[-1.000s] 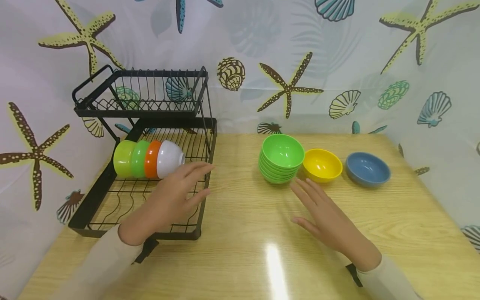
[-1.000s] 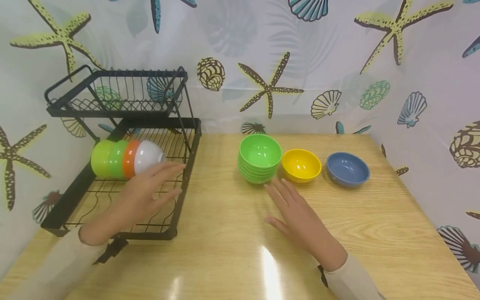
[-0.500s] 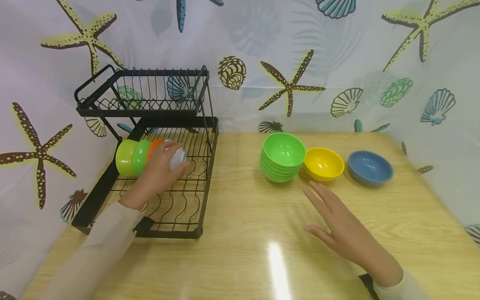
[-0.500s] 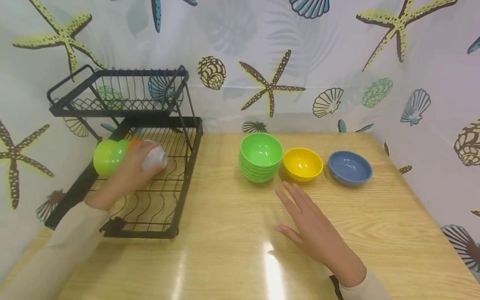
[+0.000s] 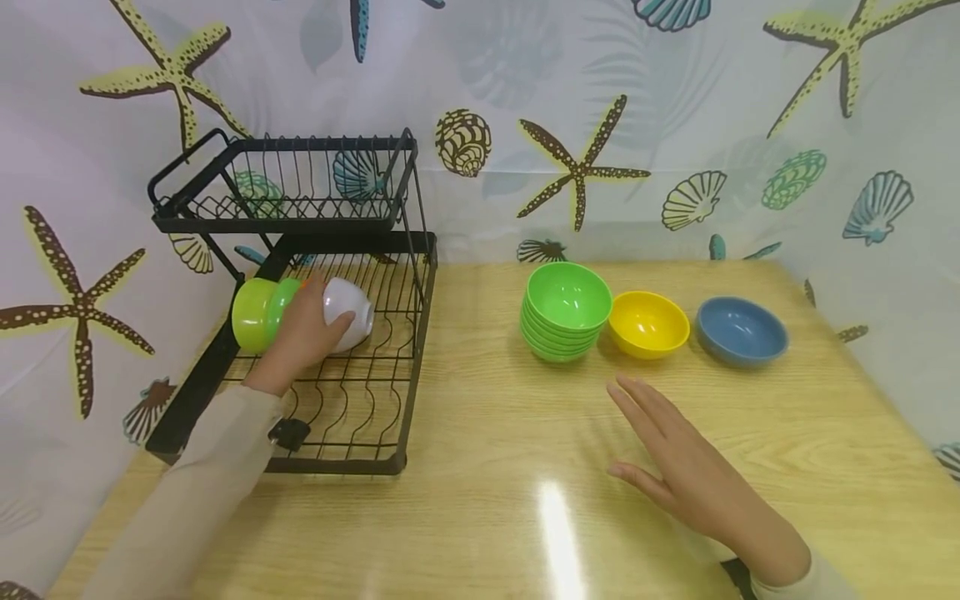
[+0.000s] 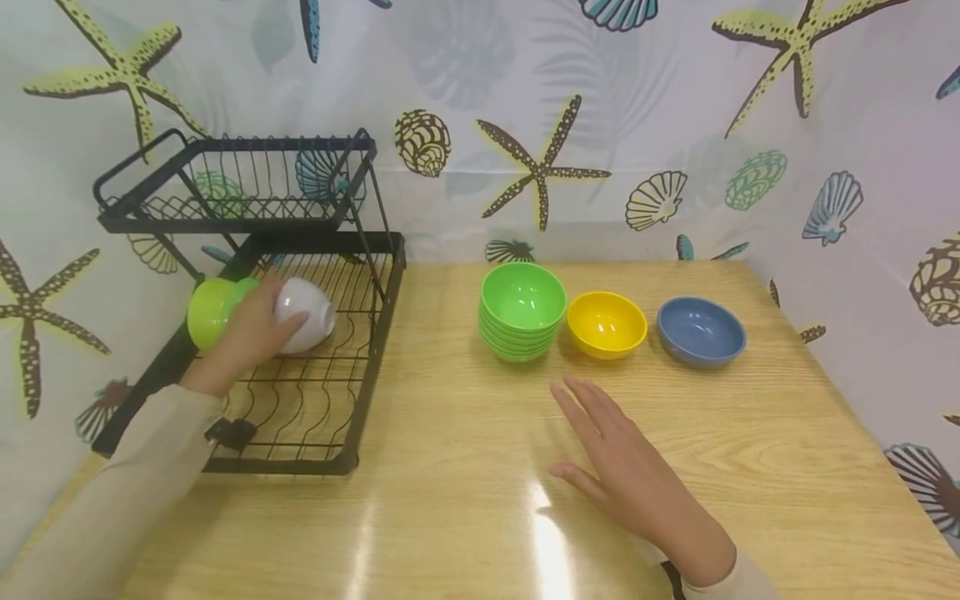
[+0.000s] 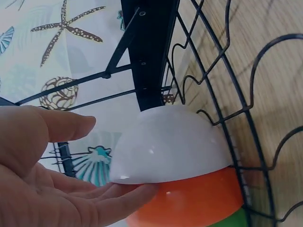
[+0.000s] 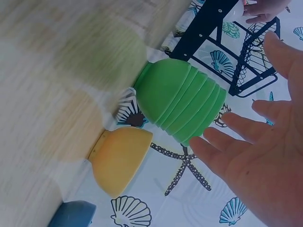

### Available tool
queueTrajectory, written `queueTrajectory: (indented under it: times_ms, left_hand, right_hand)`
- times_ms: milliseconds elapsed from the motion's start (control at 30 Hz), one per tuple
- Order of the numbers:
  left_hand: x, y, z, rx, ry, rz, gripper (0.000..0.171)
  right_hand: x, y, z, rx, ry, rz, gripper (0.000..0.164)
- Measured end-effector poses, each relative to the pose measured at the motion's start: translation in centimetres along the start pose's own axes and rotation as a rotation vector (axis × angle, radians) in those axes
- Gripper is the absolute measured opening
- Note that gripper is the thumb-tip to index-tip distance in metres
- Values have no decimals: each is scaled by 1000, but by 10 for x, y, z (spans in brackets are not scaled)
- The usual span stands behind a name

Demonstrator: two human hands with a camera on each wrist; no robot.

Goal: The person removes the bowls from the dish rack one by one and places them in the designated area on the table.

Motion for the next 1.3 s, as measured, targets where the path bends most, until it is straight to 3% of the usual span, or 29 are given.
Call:
queueTrajectory:
  times_ms: [200, 367, 600, 833, 1067, 1300]
  left_hand:
    - [3, 0, -3, -13, 11, -28, 59]
    - [10, 0, -5, -59, 21, -6, 56]
    - [18, 1, -1, -72, -2, 4, 56]
    - [18, -2, -1, -66, -17, 56, 54]
    - [21, -7, 0, 3, -117, 174, 55]
    - [21, -7, 4, 14, -94, 218, 56]
  right_hand:
    - [-1, 0, 2, 3, 4, -7, 90]
    - [-2, 1, 4, 6, 26, -24, 89]
    - [-1, 3, 6, 20, 20, -35, 88]
    - [-2, 3, 7, 24, 4, -15, 89]
    - [-1, 2, 7, 19, 15, -25, 88]
    - [-2, 2, 8, 34, 37, -33, 88]
Point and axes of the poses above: each hand's wrist, its own z-axis away from the middle knuckle, its own y-axis out of the palm, x = y × z, the point moved 6 cm from there along -z, towards the middle knuckle, and after that the axes turned 1 degree about -z, right-handed, at the moved point
